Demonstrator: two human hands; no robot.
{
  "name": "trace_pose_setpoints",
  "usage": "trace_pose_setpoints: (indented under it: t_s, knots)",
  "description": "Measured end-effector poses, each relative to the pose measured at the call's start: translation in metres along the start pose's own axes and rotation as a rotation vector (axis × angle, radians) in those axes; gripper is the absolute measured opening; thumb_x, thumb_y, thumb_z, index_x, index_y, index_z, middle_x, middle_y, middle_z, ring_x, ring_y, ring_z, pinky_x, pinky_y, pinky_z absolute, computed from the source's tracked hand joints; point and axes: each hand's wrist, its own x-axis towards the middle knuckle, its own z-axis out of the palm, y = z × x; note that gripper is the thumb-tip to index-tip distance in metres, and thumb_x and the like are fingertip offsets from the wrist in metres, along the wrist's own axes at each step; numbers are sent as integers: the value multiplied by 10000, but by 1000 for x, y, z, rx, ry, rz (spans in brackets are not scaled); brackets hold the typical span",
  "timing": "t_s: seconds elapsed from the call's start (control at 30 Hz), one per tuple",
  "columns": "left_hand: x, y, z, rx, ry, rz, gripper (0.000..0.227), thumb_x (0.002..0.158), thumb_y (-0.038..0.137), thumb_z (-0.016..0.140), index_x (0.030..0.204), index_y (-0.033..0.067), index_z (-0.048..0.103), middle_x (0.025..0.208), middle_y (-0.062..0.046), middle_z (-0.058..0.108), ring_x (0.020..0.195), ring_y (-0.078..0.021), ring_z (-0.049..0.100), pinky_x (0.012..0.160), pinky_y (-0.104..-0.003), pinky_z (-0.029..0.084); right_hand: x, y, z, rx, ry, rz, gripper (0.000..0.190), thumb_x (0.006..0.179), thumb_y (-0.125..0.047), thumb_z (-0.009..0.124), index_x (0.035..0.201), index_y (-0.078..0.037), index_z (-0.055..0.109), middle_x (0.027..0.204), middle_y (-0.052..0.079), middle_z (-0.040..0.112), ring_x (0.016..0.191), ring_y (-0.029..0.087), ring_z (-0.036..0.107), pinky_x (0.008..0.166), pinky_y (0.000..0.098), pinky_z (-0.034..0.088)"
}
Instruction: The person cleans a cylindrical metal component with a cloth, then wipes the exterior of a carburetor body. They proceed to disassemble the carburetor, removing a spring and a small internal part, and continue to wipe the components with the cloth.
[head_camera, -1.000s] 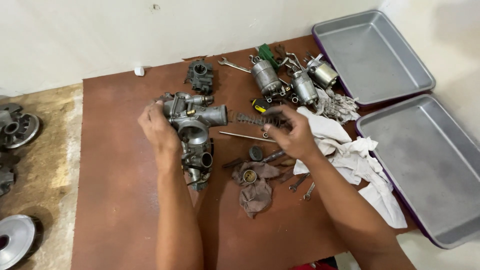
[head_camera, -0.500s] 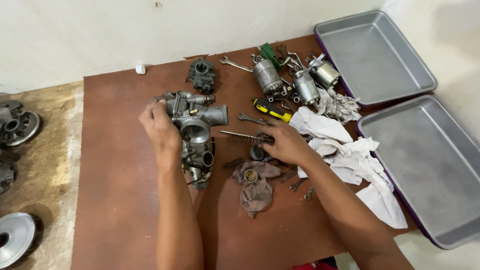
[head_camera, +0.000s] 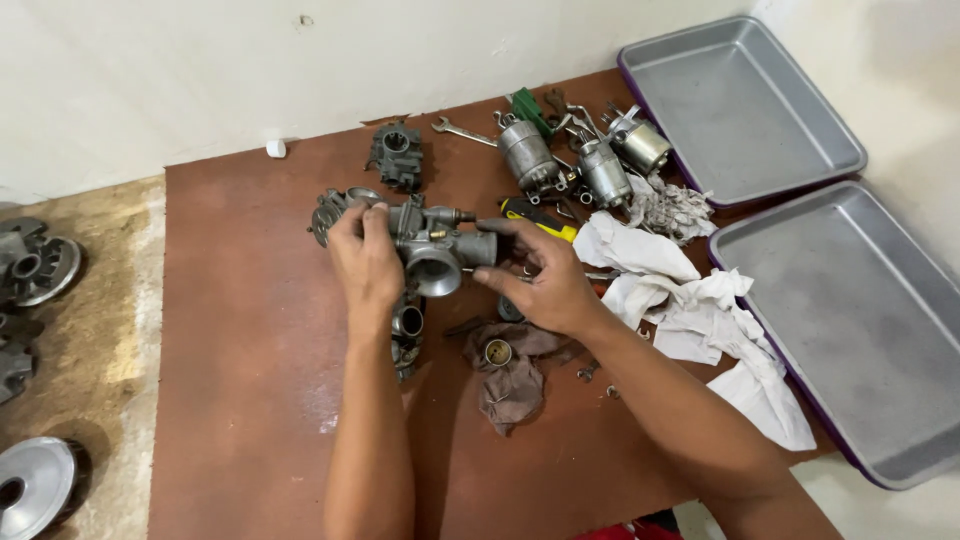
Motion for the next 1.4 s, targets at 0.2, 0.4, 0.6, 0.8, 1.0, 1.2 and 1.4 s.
trace_pose_setpoints:
  t_s: [0.2, 0.4, 0.6, 0.8, 1.0, 1.2, 1.4]
  knots:
    - [1, 26, -3, 134, -194, -176, 551, 1009, 478, 448, 1014, -31, 660, 1021, -338, 681, 1062, -508, 635, 895, -581, 454, 2, 10, -3, -147, 112, -140, 402, 867, -97, 814, 1230, 19, 686, 1049, 228, 752, 1044, 326, 718, 872, 464, 581]
    - [10, 24, -18, 147, -180, -300, 887, 1043, 617, 277, 1460, -158, 389, 1504, -406, 372, 1444, -507, 332, 1167, -635, 253, 6, 41, 0, -258, 222, -209, 396, 858, -52, 820, 1218, 50, 691, 1038, 269, 735, 1042, 397, 705, 854, 486, 582]
    - [14, -16, -28, 67, -172, 20, 488, 1133, 367, 352, 1205, 9, 675, 1068, -227, 672, 1081, -386, 643, 949, -480, 498, 5, 39, -6, -360, 203, -188, 418, 849, -6, 814, 1238, 72, 684, 1101, 296, 718, 1052, 458, 682, 872, 517, 574]
    - [17, -17, -27, 15, -163, -42, 501, 1120, 413, 373, 1193, 22, 676, 1065, -207, 662, 1078, -335, 638, 942, -483, 506, -5, 69, -6, -423, 211, -161, 429, 827, -15, 829, 1224, 70, 689, 1099, 302, 717, 1061, 470, 672, 874, 534, 569]
    - [12, -2, -20, 51, -149, -121, 665, 1076, 526, 405, 1333, -57, 596, 1366, -313, 564, 1358, -460, 460, 1128, -554, 361, -6, 83, -7, -468, 183, -124, 435, 806, -79, 857, 1207, 8, 713, 1071, 233, 741, 1038, 408, 705, 854, 458, 593]
    - [1, 45, -21, 26, -165, -172, 735, 1061, 541, 407, 1421, -93, 498, 1480, -350, 452, 1435, -493, 327, 1197, -577, 237, -11, 65, -9, -549, 97, -119, 444, 828, -101, 846, 1231, 9, 698, 1056, 244, 726, 998, 438, 704, 840, 505, 600]
    - [-1, 37, -22, 25, -194, -94, 624, 1081, 494, 391, 1283, -51, 619, 1292, -283, 609, 1332, -413, 516, 1096, -538, 399, -13, 56, -13, -552, 68, -116, 457, 823, -91, 843, 1248, -14, 694, 1046, 238, 722, 972, 441, 706, 816, 508, 604]
